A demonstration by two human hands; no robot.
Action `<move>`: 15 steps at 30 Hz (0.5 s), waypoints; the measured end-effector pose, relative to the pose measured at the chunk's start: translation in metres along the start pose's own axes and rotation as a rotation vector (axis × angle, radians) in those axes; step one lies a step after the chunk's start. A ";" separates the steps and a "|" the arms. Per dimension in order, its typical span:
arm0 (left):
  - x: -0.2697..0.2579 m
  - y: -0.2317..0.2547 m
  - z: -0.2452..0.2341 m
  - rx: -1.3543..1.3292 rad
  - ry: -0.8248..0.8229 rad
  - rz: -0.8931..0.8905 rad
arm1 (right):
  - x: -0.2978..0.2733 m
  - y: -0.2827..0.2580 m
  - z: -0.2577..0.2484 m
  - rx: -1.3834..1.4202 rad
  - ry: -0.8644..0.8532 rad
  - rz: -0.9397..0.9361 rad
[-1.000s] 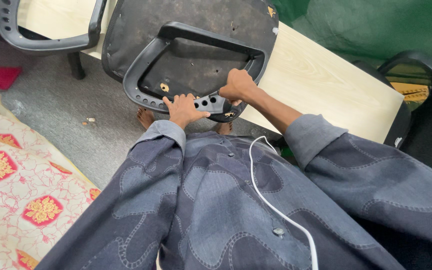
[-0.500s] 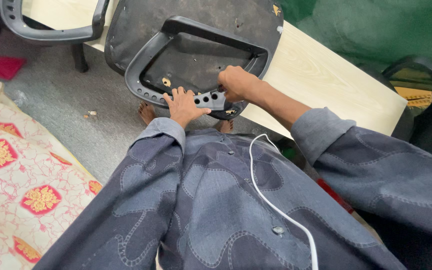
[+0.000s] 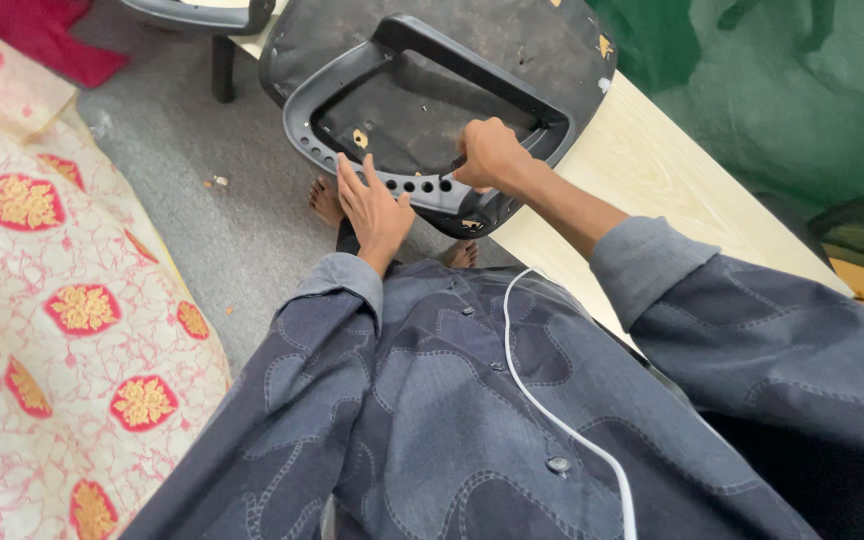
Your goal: The person uses a screwdriver to attach a black plastic chair frame to a padded chair seat. They align the frame, insert screws, and tighten them to secure the components together.
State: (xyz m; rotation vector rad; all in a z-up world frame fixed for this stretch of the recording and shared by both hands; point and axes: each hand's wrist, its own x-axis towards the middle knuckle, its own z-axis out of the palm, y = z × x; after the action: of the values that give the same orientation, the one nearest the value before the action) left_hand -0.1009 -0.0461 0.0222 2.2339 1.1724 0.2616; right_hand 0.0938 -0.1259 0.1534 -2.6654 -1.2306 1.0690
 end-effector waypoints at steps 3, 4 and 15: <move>-0.003 -0.008 0.029 -0.199 0.170 -0.353 | -0.002 0.013 -0.002 -0.035 0.195 -0.355; -0.001 -0.010 0.039 -0.274 0.229 -0.486 | -0.003 0.014 -0.004 -0.046 0.157 -0.412; -0.024 0.015 0.106 -1.118 -0.285 -1.072 | -0.025 -0.006 -0.040 -0.015 -0.092 -0.222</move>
State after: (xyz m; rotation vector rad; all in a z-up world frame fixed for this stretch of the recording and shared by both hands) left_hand -0.0597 -0.1160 -0.0518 0.5344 1.3814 0.0879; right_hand 0.1022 -0.1282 0.1999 -2.4414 -1.5132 1.1608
